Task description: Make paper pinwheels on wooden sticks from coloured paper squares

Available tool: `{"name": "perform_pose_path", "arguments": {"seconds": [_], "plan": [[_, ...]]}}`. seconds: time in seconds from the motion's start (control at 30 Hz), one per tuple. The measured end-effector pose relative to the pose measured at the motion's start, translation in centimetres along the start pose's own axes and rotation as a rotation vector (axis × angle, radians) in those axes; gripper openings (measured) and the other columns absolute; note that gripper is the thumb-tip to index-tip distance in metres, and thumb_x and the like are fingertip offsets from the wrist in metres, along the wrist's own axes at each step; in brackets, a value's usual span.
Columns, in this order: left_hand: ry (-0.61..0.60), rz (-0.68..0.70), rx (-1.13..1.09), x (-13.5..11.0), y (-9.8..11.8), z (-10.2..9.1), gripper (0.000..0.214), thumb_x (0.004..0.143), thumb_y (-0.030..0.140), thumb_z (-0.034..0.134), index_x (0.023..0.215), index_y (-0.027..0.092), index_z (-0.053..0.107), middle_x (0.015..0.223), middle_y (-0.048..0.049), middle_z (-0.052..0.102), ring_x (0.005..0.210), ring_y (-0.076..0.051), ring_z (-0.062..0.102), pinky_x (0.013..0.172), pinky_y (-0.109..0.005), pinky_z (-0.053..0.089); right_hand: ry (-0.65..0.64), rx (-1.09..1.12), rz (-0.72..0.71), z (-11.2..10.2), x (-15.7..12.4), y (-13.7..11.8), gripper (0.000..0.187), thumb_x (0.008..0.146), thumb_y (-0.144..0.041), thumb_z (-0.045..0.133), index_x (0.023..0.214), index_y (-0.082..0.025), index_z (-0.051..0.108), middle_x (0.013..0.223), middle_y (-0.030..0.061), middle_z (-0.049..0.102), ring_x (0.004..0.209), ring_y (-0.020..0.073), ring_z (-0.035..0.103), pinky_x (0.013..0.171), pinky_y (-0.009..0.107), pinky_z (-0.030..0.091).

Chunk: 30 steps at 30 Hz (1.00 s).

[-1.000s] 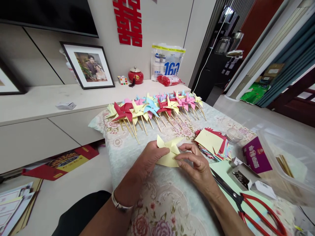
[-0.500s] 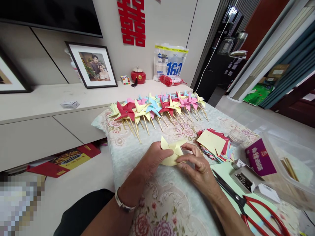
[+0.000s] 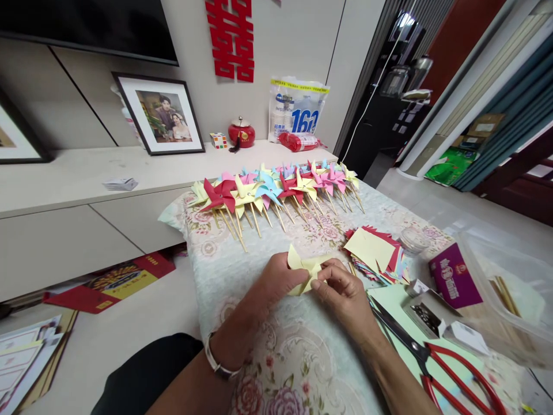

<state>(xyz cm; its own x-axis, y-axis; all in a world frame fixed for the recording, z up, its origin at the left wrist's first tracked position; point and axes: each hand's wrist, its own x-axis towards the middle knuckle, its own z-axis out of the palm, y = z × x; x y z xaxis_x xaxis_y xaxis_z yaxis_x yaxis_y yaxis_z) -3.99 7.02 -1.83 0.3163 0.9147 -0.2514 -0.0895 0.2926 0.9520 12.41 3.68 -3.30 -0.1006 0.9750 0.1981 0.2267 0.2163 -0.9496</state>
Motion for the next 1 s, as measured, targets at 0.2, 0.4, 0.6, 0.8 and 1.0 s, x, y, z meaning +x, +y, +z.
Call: {"name": "perform_pose_path", "arguments": {"seconds": [0.2, 0.4, 0.6, 0.8, 1.0], "plan": [[0.005, 0.008, 0.004, 0.1, -0.19, 0.1, 0.02, 0.058, 0.019, 0.064, 0.076, 0.014, 0.071, 0.07, -0.0025, 0.066, 0.063, -0.015, 0.054, 0.056, -0.025, 0.041, -0.005, 0.026, 0.079, -0.12, 0.06, -0.15, 0.017, 0.081, -0.032, 0.071, 0.07, -0.02, 0.066, 0.093, 0.0043, 0.058, 0.084, 0.0197, 0.056, 0.069, 0.029, 0.041], [0.002, 0.0, 0.019, 0.25, -0.47, 0.11, 0.019, 0.058, 0.019, 0.062, 0.074, 0.015, 0.07, 0.065, 0.0, 0.063, 0.06, -0.014, 0.052, 0.055, -0.025, 0.04, -0.023, 0.038, 0.093, -0.2, -0.01, -0.59, 0.019, 0.084, -0.029, 0.064, 0.068, -0.02, 0.062, 0.081, 0.0007, 0.053, 0.069, 0.0153, 0.048, 0.061, 0.028, 0.035], [-0.009, -0.024, -0.008, 0.17, -0.42, 0.23, 0.02, 0.057, 0.02, 0.064, 0.074, 0.014, 0.071, 0.067, -0.0011, 0.064, 0.06, -0.014, 0.051, 0.056, -0.025, 0.04, -0.033, 0.012, 0.116, -0.1, 0.01, -0.3, 0.013, 0.08, -0.026, 0.066, 0.068, -0.02, 0.064, 0.08, 0.0006, 0.054, 0.07, 0.0156, 0.05, 0.06, 0.027, 0.036], [-0.016, -0.036, -0.06, -0.13, -0.09, 0.39, 0.02, 0.055, 0.02, 0.065, 0.073, 0.014, 0.071, 0.068, -0.0023, 0.065, 0.061, -0.015, 0.054, 0.056, -0.025, 0.043, -0.009, -0.02, 0.133, -0.04, 0.03, -0.43, 0.012, 0.076, -0.02, 0.064, 0.065, -0.02, 0.061, 0.079, 0.0007, 0.055, 0.071, 0.0164, 0.051, 0.062, 0.028, 0.038], [-0.001, -0.055, -0.043, -0.01, -0.14, 0.47, 0.017, 0.054, 0.017, 0.064, 0.07, 0.013, 0.069, 0.064, 0.0003, 0.063, 0.058, -0.014, 0.054, 0.055, -0.024, 0.042, 0.035, -0.051, 0.138, 0.15, 0.05, -0.69, 0.014, 0.074, -0.02, 0.062, 0.061, -0.02, 0.057, 0.075, 0.0003, 0.055, 0.069, 0.0167, 0.052, 0.061, 0.027, 0.039]]}}
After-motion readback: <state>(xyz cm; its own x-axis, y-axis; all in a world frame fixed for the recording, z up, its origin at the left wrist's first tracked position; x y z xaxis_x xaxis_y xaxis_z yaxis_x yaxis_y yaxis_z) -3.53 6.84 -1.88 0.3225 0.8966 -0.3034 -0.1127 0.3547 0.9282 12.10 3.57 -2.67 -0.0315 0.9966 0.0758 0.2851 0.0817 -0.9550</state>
